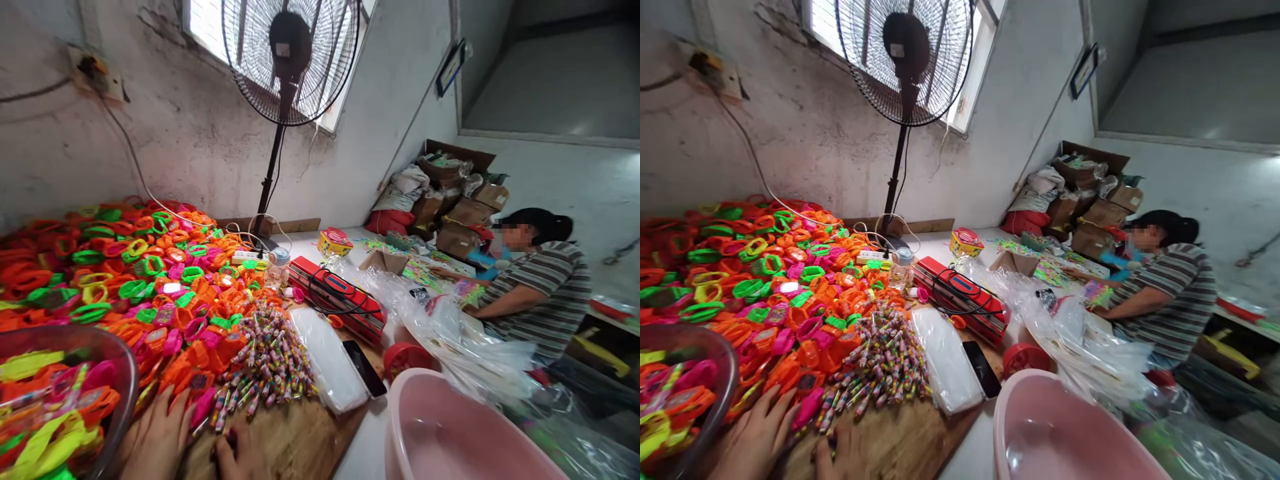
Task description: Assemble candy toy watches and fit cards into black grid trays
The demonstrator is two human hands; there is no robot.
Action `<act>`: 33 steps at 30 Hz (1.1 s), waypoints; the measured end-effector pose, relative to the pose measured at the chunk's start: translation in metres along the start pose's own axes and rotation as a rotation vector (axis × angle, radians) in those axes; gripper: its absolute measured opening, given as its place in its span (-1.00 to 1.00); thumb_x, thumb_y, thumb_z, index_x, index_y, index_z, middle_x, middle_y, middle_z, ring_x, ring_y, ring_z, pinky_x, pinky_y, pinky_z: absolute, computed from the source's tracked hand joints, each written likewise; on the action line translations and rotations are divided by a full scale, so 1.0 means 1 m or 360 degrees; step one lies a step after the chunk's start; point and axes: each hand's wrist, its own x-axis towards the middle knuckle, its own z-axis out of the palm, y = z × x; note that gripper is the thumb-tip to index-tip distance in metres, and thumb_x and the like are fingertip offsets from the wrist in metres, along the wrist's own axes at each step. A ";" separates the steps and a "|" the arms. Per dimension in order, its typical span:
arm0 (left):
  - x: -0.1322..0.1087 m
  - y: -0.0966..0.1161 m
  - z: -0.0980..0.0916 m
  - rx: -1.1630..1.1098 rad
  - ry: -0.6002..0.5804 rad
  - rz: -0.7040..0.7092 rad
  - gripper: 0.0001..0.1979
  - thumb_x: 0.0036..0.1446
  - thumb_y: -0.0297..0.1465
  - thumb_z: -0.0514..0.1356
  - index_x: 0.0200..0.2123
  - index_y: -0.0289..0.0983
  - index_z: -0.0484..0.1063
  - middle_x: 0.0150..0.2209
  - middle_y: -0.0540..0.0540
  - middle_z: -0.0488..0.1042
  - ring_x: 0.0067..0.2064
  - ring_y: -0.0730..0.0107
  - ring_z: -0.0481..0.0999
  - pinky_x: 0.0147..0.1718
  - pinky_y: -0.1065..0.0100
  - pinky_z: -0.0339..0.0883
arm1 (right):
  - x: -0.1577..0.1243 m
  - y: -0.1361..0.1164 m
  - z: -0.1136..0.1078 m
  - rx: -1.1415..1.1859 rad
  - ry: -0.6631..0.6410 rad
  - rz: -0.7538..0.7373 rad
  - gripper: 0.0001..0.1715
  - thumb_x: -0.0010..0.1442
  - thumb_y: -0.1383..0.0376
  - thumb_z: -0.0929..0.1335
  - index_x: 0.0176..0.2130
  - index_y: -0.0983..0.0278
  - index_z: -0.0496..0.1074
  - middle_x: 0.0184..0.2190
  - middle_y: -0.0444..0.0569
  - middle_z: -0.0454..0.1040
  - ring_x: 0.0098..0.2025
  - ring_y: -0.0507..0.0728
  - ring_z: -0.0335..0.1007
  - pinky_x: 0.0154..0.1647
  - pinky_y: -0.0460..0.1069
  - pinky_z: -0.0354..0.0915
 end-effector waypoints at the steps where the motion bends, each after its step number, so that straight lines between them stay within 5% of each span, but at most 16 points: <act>1: -0.005 -0.001 0.001 -0.0020 0.0037 -0.0052 -0.60 0.07 -0.43 -0.08 -0.29 -0.25 0.57 -0.03 -0.28 0.51 0.09 -0.01 0.42 0.04 0.01 0.33 | 0.002 0.002 -0.006 0.0013 0.0028 -0.0008 -0.68 0.15 0.39 0.33 -0.06 0.20 0.39 -0.15 0.14 0.50 -0.21 0.28 0.50 -0.31 0.13 0.48; 5: -0.017 -0.002 -0.001 -0.0143 0.0089 -0.0137 -0.65 0.05 -0.27 -0.05 -0.35 -0.21 0.53 -0.10 -0.24 0.52 0.03 -0.03 0.45 0.04 -0.02 0.34 | 0.015 0.003 -0.035 -0.0001 0.0060 -0.0095 -0.63 0.16 0.44 0.29 -0.01 0.27 0.36 0.03 0.18 0.42 -0.02 0.27 0.43 -0.14 0.14 0.47; 12: -0.019 0.016 -0.023 -0.0584 0.0202 -0.0380 -0.62 0.04 -0.12 0.00 -0.31 -0.23 0.48 -0.07 -0.24 0.51 0.05 -0.02 0.44 0.12 -0.03 0.28 | 0.034 -0.011 -0.068 0.0029 -0.0371 -0.0111 -0.76 0.09 0.44 0.31 -0.17 0.35 0.37 -0.17 0.16 0.46 -0.16 0.29 0.41 -0.18 0.21 0.43; 16: -0.017 0.034 -0.046 -0.0932 0.0209 -0.0548 -0.59 0.03 -0.06 0.08 -0.25 -0.22 0.51 0.04 -0.21 0.47 0.12 0.00 0.40 0.20 -0.03 0.18 | 0.037 -0.003 -0.091 0.0523 -0.0350 0.0042 -0.80 0.12 0.42 0.27 -0.19 0.30 0.35 -0.24 0.05 0.47 -0.19 0.18 0.40 -0.16 0.07 0.41; 20: -0.020 0.064 -0.073 -0.1476 -0.0080 -0.0815 -0.51 -0.06 0.02 0.20 -0.25 -0.27 0.56 0.08 -0.22 0.46 0.09 0.05 0.44 0.11 0.05 0.30 | 0.037 0.005 -0.122 0.1222 -0.0223 0.0261 -0.69 0.25 0.39 0.18 -0.03 0.28 0.32 -0.18 0.03 0.48 -0.19 0.08 0.44 -0.17 -0.04 0.40; 24: -0.023 0.092 -0.084 -0.2052 -0.0271 -0.1142 -0.45 -0.16 0.06 0.29 -0.37 -0.34 0.57 -0.17 -0.26 0.58 0.02 0.06 0.48 0.11 0.08 0.27 | 0.042 0.007 -0.147 0.1755 -0.0247 0.0574 -0.63 0.32 0.22 0.18 0.07 0.27 0.30 -0.22 0.01 0.47 -0.34 0.03 0.40 -0.36 -0.08 0.38; 29: -0.030 0.109 -0.093 -0.2488 -0.0257 -0.1517 -0.44 -0.40 -0.13 0.49 -0.31 -0.33 0.50 -0.31 -0.13 0.56 -0.23 0.31 0.52 -0.26 0.35 0.42 | 0.048 0.005 -0.163 0.1790 -0.0273 0.0724 -0.64 0.29 0.13 0.24 -0.01 0.23 0.39 -0.08 0.04 0.48 -0.05 0.12 0.40 -0.02 0.03 0.33; 33: -0.032 0.115 -0.105 -0.2568 -0.0290 -0.1517 -0.37 -0.43 -0.29 0.52 -0.19 -0.30 0.47 -0.27 -0.08 0.50 -0.27 0.37 0.50 -0.36 0.41 0.41 | 0.047 0.006 -0.167 0.1657 -0.0210 0.0754 -0.64 0.27 0.12 0.28 -0.03 0.25 0.39 -0.05 0.06 0.48 0.00 0.15 0.40 0.03 0.06 0.31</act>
